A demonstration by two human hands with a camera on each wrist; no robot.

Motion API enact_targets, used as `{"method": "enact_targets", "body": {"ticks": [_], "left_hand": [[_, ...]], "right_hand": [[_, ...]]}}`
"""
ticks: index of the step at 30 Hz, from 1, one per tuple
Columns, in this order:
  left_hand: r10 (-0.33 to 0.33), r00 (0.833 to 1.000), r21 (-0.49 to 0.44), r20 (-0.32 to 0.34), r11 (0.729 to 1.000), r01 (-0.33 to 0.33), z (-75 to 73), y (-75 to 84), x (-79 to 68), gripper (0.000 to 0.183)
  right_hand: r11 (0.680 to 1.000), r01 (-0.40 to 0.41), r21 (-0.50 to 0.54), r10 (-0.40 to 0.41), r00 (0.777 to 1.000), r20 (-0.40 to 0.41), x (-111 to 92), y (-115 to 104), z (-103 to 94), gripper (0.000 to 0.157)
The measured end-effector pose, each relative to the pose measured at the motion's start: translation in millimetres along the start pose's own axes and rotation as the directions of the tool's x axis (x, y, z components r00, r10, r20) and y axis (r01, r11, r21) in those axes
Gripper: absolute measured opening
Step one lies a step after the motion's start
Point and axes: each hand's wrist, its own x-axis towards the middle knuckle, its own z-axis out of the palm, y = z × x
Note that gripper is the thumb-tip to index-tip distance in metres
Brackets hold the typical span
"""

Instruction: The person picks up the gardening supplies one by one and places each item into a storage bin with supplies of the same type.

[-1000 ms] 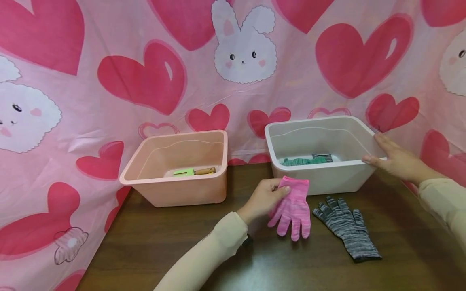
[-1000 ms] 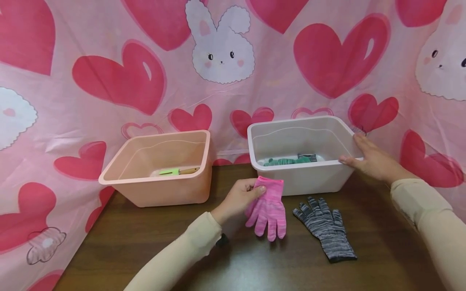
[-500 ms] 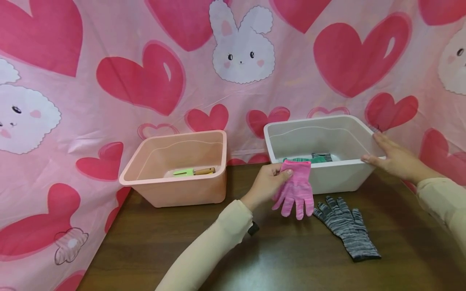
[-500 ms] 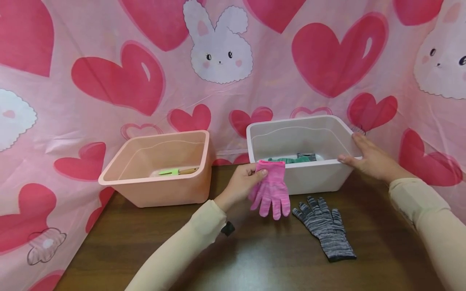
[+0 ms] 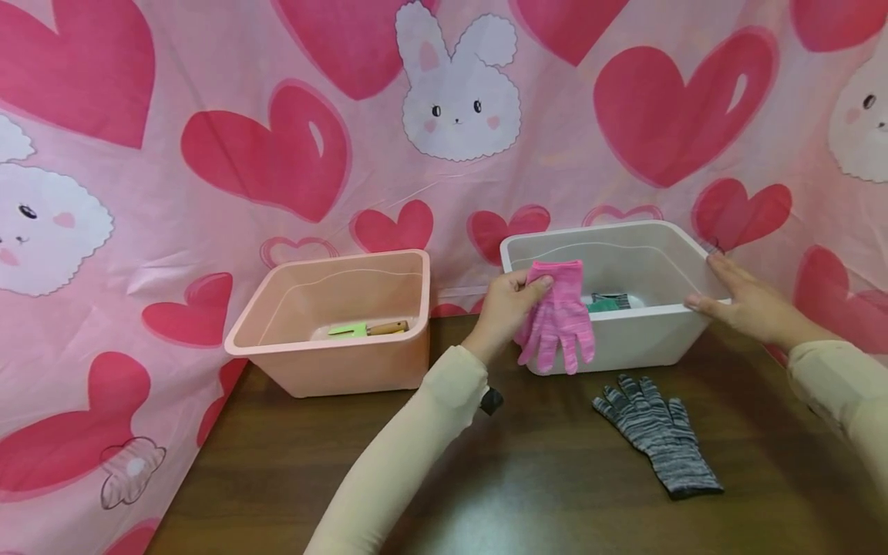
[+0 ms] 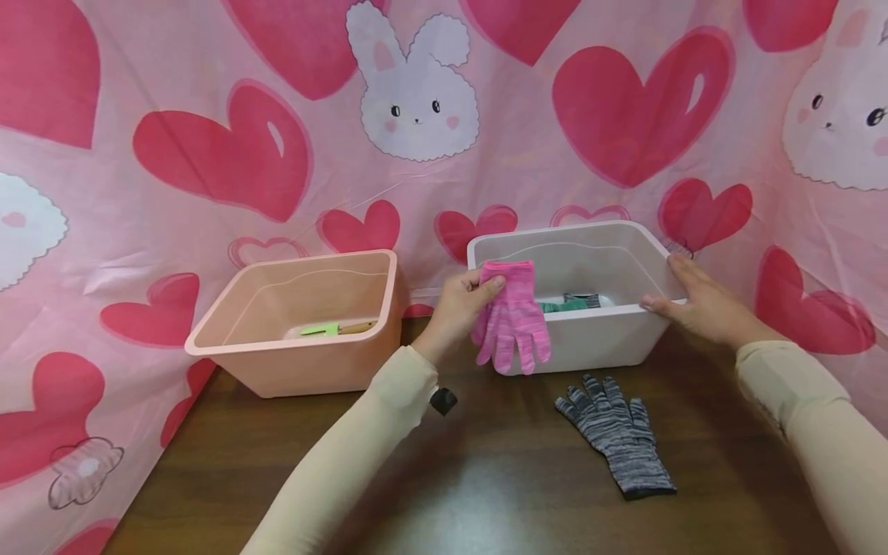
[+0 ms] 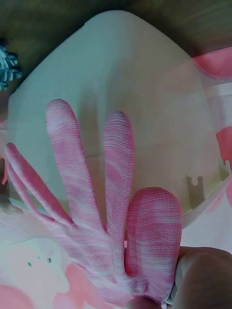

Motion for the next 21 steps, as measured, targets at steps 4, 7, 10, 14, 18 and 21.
{"method": "enact_targets", "body": {"ticks": [4,7,10,14,18,21], "left_hand": [[-0.027,0.999,-0.011,-0.039,1.0,0.026,1.4,1.1,11.6,0.02],[-0.048,0.997,-0.035,-0.053,0.998,0.046,2.5,2.2,19.1,0.02],[-0.059,0.996,-0.06,-0.063,0.997,0.055,3.0,4.8,26.2,0.02],[-0.064,0.996,-0.081,-0.06,0.995,0.059,2.5,10.7,34.9,0.024],[-0.084,0.996,-0.094,-0.026,0.992,0.081,1.0,16.3,41.1,0.029],[-0.108,0.994,-0.128,-0.005,0.986,0.106,-0.2,18.1,45.2,0.032]], "right_hand": [[1.0,-0.002,0.008,0.002,1.0,-0.007,0,-1,0.5,0.104],[1.0,-0.007,0.016,0.007,1.0,-0.005,-1,-1,0.9,0.105],[1.0,-0.01,0.02,0.01,1.0,-0.005,-2,-1,1.1,0.104],[1.0,-0.016,0.027,0.016,1.0,-0.006,-2,-1,1.1,0.104],[1.0,-0.02,0.023,0.02,1.0,-0.01,-2,-2,1.4,0.103],[1.0,-0.017,0.02,0.018,1.0,-0.014,-2,-2,2.5,0.102]]}}
